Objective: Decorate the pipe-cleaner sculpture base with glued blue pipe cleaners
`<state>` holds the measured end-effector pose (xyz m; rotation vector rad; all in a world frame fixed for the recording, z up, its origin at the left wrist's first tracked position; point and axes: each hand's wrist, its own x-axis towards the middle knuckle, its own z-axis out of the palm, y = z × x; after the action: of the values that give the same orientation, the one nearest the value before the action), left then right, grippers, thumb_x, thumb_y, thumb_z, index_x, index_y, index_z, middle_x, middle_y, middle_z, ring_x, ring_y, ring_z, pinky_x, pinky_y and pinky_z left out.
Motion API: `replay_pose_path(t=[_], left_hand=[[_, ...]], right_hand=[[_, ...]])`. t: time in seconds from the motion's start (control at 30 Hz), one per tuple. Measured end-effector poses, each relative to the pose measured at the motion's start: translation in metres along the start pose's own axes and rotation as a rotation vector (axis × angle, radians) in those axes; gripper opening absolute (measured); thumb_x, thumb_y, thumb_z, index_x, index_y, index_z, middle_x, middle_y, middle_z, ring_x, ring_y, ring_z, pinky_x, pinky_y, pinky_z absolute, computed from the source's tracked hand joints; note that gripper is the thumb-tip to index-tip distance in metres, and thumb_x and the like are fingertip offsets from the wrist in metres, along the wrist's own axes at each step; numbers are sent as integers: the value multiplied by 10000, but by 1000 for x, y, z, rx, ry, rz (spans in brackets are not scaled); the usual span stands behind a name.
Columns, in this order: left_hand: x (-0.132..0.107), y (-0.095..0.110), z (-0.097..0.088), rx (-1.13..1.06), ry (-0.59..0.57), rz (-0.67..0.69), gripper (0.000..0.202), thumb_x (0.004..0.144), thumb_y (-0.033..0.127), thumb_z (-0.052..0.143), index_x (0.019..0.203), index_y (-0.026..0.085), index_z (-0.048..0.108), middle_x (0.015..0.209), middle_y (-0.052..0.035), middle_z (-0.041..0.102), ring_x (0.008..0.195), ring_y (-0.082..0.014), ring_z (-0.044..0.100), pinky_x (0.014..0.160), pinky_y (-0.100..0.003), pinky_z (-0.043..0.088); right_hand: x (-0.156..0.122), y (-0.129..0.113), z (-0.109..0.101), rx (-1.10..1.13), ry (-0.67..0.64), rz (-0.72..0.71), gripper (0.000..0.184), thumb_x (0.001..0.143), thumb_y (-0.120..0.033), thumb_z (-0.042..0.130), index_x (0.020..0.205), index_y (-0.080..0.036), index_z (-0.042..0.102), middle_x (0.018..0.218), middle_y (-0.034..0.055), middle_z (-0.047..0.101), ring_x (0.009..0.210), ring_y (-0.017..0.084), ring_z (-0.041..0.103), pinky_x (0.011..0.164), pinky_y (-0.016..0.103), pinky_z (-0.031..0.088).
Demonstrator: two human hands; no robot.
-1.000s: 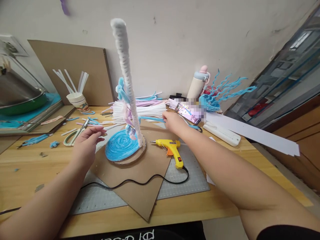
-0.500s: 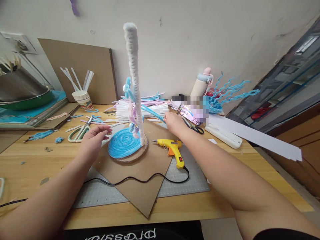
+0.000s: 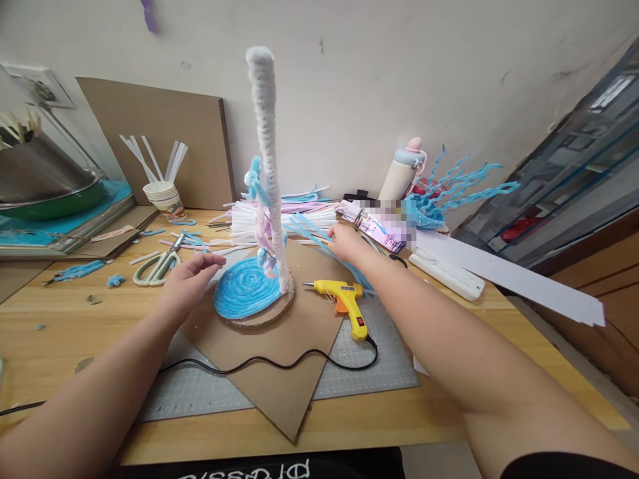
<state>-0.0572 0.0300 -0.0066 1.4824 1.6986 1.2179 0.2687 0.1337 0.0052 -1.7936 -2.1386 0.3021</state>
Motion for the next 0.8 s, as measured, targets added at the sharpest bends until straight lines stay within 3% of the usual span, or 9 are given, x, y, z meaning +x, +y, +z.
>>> replay_pose_path(t=[0.13, 0.3, 0.43, 0.5, 0.53, 0.6, 0.7, 0.77, 0.8], left_hand=[[-1, -2, 1, 36, -29, 8, 300, 716, 396, 568, 887, 186, 695, 854, -44, 695, 773, -201, 610, 709, -298, 462], [0, -8, 2, 82, -94, 26, 322, 749, 419, 555, 930, 192, 695, 826, -37, 697, 704, -193, 605, 654, -294, 463], [1, -9, 1, 145, -132, 71, 321, 737, 396, 584, 982, 227, 705, 1034, -49, 700, 957, -249, 624, 867, -357, 474], [1, -10, 1, 177, -144, 82, 343, 741, 371, 580, 1034, 238, 698, 1137, -49, 679, 1099, -272, 585, 983, -389, 426], [1, -11, 1, 190, -149, 79, 367, 753, 363, 566, 1077, 239, 685, 1169, -51, 671, 1132, -275, 575, 1012, -401, 410], [2, -15, 0, 210, -156, 58, 424, 791, 353, 524, 1178, 227, 640, 1221, -65, 653, 1158, -274, 572, 1032, -416, 402], [5, -19, 1, 228, -165, 29, 481, 843, 355, 456, 1283, 194, 570, 1262, -87, 635, 1157, -249, 586, 1012, -388, 430], [5, -18, 2, 251, -170, 14, 483, 865, 362, 423, 1296, 192, 560, 1225, -85, 660, 1100, -229, 621, 969, -360, 463], [4, -17, 2, 270, -165, 4, 473, 868, 364, 419, 1286, 202, 571, 1193, -77, 677, 1067, -224, 635, 950, -352, 473]], right_hand=[[0, 2, -5, 132, -28, 12, 61, 758, -212, 621, 773, -170, 662, 675, 16, 656, 651, 165, 583, 628, 253, 429], [1, 2, -12, 366, 78, 83, 195, 836, -231, 500, 776, -159, 671, 627, 8, 625, 518, 130, 543, 564, 257, 438], [2, -7, -42, 561, 358, 167, 315, 932, -217, 307, 1047, -184, 597, 724, 2, 585, 506, 110, 482, 525, 247, 416], [-5, -18, -62, 728, 435, 227, 364, 959, -187, 194, 1074, -218, 539, 686, -25, 517, 428, 87, 389, 432, 201, 348], [-13, -25, -69, 1060, 448, 296, 282, 958, -194, 265, 1010, -227, 540, 657, -36, 488, 413, 78, 363, 397, 178, 308], [-38, -44, -76, 1216, 342, 356, 184, 913, -123, 365, 880, -200, 529, 601, -46, 459, 389, 61, 354, 348, 142, 279], [-94, -76, -58, 1630, -82, 625, 158, 899, -88, 433, 857, -145, 574, 653, 8, 553, 450, 62, 500, 365, 125, 385], [-131, -96, -35, 1735, -216, 761, 161, 922, -123, 441, 901, -117, 600, 775, 82, 634, 646, 142, 662, 575, 237, 570], [-147, -104, -24, 1767, -279, 828, 159, 930, -150, 459, 945, -110, 612, 837, 103, 653, 723, 172, 690, 690, 302, 596]])
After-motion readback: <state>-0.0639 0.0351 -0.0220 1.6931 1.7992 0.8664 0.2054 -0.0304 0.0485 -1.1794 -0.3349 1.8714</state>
